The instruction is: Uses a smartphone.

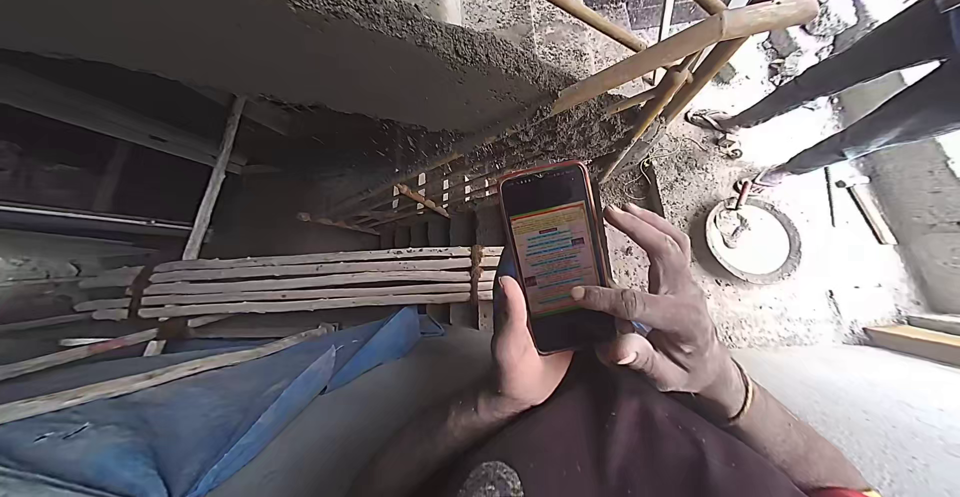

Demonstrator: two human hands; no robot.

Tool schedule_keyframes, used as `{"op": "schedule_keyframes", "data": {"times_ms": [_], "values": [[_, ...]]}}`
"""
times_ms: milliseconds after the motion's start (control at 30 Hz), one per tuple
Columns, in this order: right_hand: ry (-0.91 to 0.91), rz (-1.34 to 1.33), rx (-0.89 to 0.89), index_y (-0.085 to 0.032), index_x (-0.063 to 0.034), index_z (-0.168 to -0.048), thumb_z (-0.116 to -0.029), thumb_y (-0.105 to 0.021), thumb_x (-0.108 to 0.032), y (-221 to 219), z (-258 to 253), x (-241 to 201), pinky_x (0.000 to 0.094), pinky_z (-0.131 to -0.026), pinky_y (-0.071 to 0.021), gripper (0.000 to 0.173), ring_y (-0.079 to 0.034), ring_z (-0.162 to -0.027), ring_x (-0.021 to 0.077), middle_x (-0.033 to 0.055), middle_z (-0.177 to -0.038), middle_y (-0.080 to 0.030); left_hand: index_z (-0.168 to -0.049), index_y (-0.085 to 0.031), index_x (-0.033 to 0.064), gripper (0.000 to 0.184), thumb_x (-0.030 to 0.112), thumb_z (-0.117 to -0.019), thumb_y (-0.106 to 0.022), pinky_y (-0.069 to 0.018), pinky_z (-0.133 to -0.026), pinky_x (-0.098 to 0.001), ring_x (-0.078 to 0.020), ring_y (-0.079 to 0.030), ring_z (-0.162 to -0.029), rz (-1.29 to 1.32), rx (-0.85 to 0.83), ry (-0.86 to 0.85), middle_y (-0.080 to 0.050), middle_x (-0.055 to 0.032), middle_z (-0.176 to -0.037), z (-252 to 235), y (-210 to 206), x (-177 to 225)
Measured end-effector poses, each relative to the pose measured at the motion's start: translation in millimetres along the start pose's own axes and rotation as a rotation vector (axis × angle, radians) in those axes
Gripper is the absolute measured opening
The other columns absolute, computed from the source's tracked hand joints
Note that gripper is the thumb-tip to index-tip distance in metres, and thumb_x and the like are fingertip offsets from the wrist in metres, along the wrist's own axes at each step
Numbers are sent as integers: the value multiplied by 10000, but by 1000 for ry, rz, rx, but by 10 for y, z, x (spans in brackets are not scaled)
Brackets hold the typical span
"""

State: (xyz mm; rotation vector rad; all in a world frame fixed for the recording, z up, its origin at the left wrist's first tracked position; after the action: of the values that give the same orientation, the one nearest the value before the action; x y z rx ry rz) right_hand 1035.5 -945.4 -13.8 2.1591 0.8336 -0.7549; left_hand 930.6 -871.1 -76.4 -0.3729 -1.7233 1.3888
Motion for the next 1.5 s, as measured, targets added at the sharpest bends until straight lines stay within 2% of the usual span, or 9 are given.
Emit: {"op": "schedule_keyframes", "data": {"times_ms": [1000,1500], "values": [[8,7,-20,-766,-319,-1129,-995,-449,-668,-27,-39,-14,555,-1228,-258,490,-233,-1532,371,147,-1583,-415,-1382,-564,115,587,566,-1013,-496,-510,-1033,-503,-268,-625,-1230,11,-33,21,-651,-144,-1300,12,-30,47],[16,13,-26,-762,-320,-1141,-997,-444,-670,-43,-59,-35,541,-1229,-257,495,-238,-1529,360,142,-1576,-424,-1408,-518,114,597,561,-1013,-504,-516,-1016,-524,-297,-622,-1225,17,-35,9,-631,-166,-1312,16,-5,60]]}}
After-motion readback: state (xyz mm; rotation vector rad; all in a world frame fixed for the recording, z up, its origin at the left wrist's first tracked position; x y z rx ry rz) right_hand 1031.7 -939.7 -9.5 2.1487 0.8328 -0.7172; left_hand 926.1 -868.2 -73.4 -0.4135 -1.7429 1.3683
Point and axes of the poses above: each hand's wrist, its own z-axis away from the middle knuckle, its own y-axis out of the back of the hand, x = y × z, the point moved 10 cm from there along -z, towards the middle knuckle
